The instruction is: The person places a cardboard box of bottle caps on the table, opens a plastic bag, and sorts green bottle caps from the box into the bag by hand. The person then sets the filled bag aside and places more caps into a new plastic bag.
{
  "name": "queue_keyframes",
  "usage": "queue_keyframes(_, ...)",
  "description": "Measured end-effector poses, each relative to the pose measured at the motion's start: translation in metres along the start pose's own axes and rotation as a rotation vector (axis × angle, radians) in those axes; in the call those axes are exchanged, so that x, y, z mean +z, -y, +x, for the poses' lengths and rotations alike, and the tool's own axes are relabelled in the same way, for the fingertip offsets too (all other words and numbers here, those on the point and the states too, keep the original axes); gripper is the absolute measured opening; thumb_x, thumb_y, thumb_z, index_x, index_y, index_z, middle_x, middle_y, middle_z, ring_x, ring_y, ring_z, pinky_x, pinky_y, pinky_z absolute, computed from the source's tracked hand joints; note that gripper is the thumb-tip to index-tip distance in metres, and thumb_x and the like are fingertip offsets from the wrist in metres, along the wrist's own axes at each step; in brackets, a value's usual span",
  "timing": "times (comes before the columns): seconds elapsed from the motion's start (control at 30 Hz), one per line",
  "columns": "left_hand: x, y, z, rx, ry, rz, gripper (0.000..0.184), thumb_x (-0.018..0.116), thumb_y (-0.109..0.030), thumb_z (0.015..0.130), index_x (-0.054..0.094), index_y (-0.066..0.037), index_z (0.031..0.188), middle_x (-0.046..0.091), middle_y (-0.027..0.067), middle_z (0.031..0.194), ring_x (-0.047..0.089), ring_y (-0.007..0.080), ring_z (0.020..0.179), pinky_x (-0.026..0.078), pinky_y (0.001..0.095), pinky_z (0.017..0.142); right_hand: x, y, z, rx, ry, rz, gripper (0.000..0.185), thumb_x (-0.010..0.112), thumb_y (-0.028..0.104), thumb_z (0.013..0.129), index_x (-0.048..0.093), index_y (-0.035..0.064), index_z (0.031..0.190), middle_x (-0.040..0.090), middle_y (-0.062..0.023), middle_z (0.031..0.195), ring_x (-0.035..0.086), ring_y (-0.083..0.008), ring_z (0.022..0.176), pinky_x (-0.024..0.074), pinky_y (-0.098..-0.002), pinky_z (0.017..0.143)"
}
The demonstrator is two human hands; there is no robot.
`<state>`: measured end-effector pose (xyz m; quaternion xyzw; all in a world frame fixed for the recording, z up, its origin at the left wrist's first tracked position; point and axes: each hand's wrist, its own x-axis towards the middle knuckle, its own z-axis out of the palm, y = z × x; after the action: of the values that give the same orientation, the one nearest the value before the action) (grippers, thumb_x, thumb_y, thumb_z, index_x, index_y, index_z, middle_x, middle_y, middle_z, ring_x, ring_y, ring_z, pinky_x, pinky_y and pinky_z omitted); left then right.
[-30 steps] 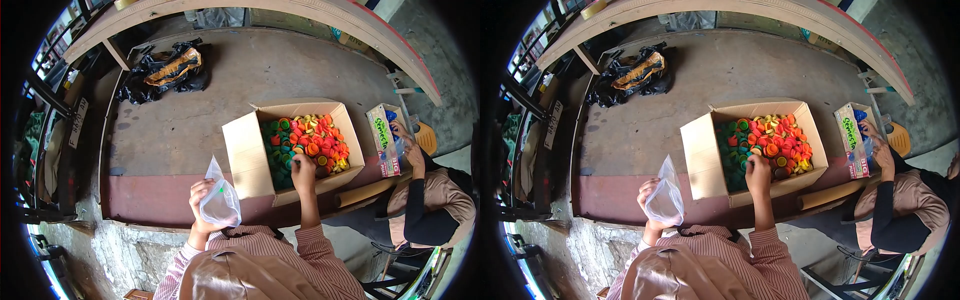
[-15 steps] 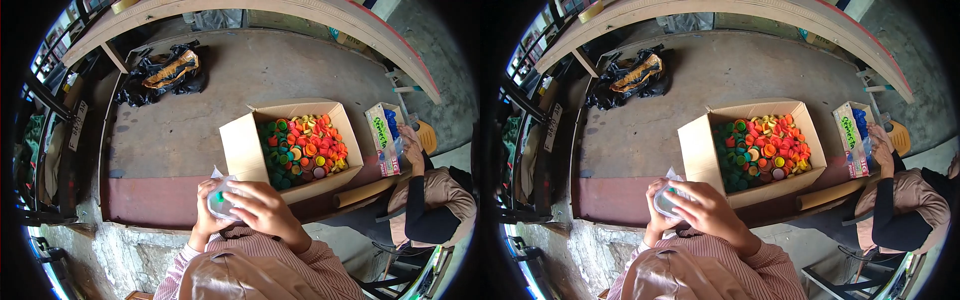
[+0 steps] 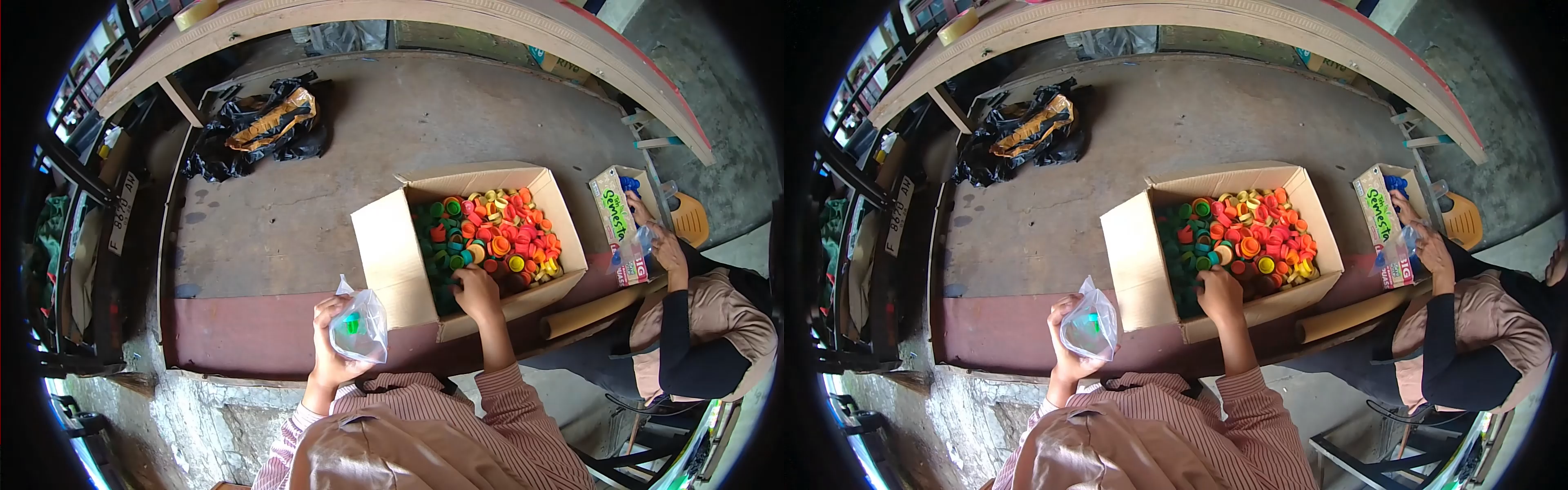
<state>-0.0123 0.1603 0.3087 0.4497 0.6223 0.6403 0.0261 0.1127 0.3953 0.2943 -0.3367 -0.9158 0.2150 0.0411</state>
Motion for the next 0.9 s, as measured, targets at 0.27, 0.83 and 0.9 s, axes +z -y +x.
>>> queue_keyframes(0.27,0.0,0.003,-0.001,0.043,-0.041,0.029,0.081,0.079,-0.033,0.054,0.033,-0.005,0.115,0.041,0.0149,0.106,0.042,0.0293,0.101,0.036,0.0439,0.088,-0.055,0.059,-0.031,-0.342,-0.229,0.67,0.013,0.066,0.007,0.07,0.059,0.0016,0.081,0.054,-0.0109,0.093,0.055,-0.0207,0.077,0.0434,-0.0296,0.064)
queue_keyframes(0.83,0.003,0.005,-0.006,-0.026,0.02,-0.035,0.084,0.08,-0.027,0.053,0.028,-0.006,0.116,0.037,0.0154,0.11,0.038,0.0291,0.107,0.032,0.0444,0.092,-0.042,0.031,-0.015,-0.147,-0.267,0.099,0.01,0.062,0.005,0.07,0.062,0.0053,0.08,0.056,-0.01,0.077,0.056,-0.0263,0.067,0.0437,-0.0355,0.06)
queue_keyframes(0.9,0.002,0.002,-0.003,-0.012,0.033,-0.018,0.085,0.08,-0.026,0.052,0.028,-0.006,0.116,0.037,0.0152,0.109,0.038,0.029,0.106,0.033,0.0441,0.091,-0.024,0.012,-0.008,-0.113,-0.144,0.041,0.014,0.067,0.01,0.066,0.065,0.007,0.079,0.057,-0.0091,0.075,0.057,-0.0259,0.065,0.0449,-0.0358,0.06)
